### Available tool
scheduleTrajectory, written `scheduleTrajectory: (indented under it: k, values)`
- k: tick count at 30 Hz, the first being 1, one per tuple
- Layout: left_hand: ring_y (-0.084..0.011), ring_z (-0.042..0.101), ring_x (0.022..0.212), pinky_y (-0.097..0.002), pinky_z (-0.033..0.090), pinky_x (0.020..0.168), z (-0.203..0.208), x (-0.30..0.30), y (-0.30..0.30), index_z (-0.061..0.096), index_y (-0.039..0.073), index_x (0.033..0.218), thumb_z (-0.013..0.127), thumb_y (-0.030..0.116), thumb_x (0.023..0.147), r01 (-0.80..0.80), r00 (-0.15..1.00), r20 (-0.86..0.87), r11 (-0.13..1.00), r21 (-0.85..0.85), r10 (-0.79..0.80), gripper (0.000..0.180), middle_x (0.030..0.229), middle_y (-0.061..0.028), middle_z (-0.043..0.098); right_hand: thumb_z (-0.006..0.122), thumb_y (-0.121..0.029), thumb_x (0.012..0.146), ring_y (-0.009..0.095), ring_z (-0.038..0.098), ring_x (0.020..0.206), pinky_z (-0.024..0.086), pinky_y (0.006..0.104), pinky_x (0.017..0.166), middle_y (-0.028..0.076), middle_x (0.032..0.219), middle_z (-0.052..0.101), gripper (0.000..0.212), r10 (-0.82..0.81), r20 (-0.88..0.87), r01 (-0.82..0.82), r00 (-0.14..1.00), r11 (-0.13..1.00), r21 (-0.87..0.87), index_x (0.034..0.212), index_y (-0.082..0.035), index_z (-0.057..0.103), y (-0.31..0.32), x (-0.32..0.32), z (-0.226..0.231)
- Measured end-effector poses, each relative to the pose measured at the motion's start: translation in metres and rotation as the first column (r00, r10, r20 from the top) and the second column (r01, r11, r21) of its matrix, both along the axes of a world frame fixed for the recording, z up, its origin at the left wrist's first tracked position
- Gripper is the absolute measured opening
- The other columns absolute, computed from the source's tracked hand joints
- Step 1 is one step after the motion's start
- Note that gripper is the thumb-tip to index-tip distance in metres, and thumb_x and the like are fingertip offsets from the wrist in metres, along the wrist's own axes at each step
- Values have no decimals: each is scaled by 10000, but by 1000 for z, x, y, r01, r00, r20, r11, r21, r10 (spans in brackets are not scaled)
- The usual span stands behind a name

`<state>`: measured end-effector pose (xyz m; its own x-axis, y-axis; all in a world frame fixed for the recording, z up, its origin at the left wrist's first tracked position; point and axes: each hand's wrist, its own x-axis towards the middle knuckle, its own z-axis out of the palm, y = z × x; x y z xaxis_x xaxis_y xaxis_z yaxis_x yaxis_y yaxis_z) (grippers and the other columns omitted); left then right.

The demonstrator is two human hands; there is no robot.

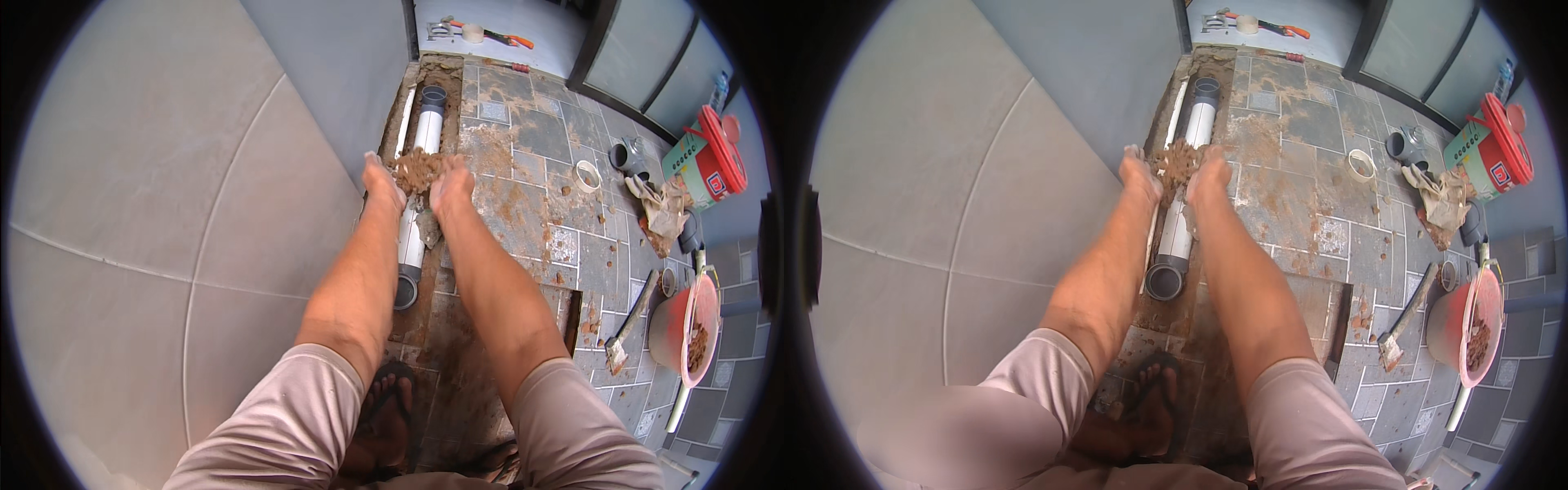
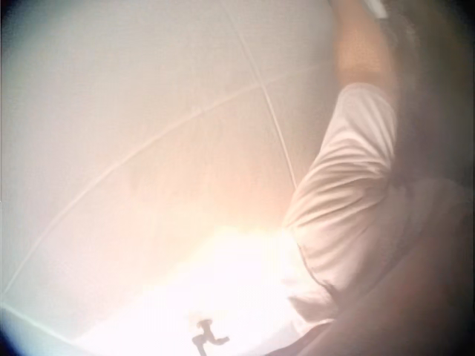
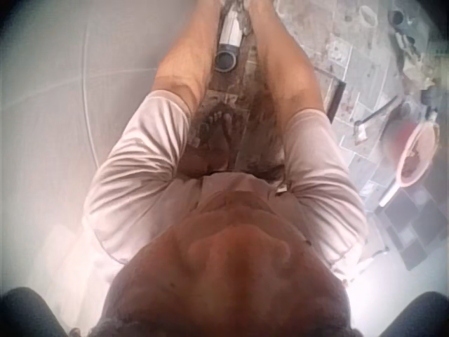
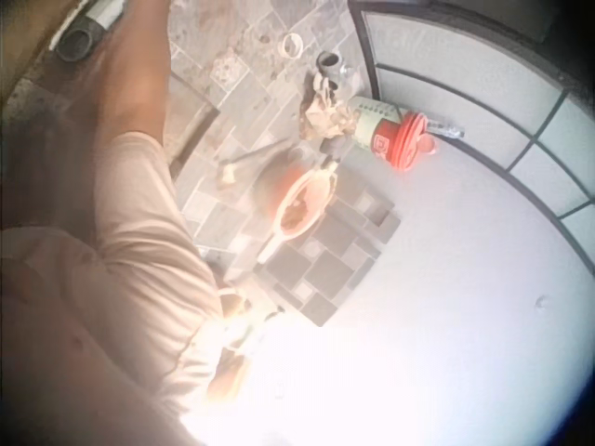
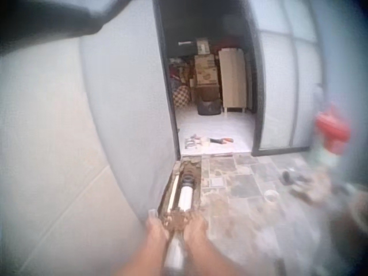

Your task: The person kneels on the floor and uses a trowel to spread mortar around a white PVC pipe. They then place a grey tile into the prepared area, pressing it down to secure it. The person uses a measuring tape to check the alignment of the tile.

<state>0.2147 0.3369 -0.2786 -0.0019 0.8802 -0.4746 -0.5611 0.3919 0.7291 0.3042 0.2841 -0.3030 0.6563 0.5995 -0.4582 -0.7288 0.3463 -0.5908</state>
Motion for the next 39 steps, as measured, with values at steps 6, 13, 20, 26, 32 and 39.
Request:
scheduleTrajectory:
  k: [6,13,20,26,32,39]
  values:
    - [-312,715,1069,-420,573,901,-42,-63,-23,611,-63,1326,503,309,1100,176,905,-407,980,98,-122,449,1211,-236,692,388,-265,1134,377,305,1562,228,477,1292,261,1654,354,578,220,108,-233,969,963,132,1566,113,323,-84,-23,-5]
    - [-192,665,543,-303,523,507,-59,-52,-77,665,-40,896,528,227,1082,349,859,-452,921,171,-241,352,719,-137,687,554,-288,1079,407,457,1447,373,492,1190,328,1515,481,495,568,775,33,278,800,-599,1437,54,536,-337,-41,-73]
    - [-233,672,621,-345,586,598,-41,-39,-134,640,-93,980,504,202,1098,386,793,-571,900,203,-211,345,815,-176,700,734,-521,921,539,180,1545,191,648,1248,324,1651,225,837,767,587,154,-258,633,-759,1591,-126,422,-487,-117,-101]
    - [-184,642,606,-339,552,617,-72,-70,-206,654,-14,858,527,221,1082,453,590,-796,871,190,-133,349,728,-124,684,682,-542,950,530,211,1540,198,645,1261,302,1656,250,736,746,521,336,-414,657,-674,1608,-364,405,-416,-149,-141]
    - [-365,600,1187,-468,458,1065,-132,-113,-289,631,-5,1290,490,286,1070,822,244,-967,545,166,-74,392,1281,-225,629,713,-604,894,537,235,1533,238,659,1235,321,1636,279,898,623,754,265,-210,778,-569,1598,-135,412,-401,-110,-104]
    - [-363,250,1582,-492,111,1316,-164,-109,-320,295,49,1639,455,312,1052,982,84,-992,178,67,-91,662,1673,-196,348,674,-533,951,578,255,1506,229,672,1221,412,1611,245,974,832,535,423,-146,541,-727,1630,26,254,-477,-122,-133]
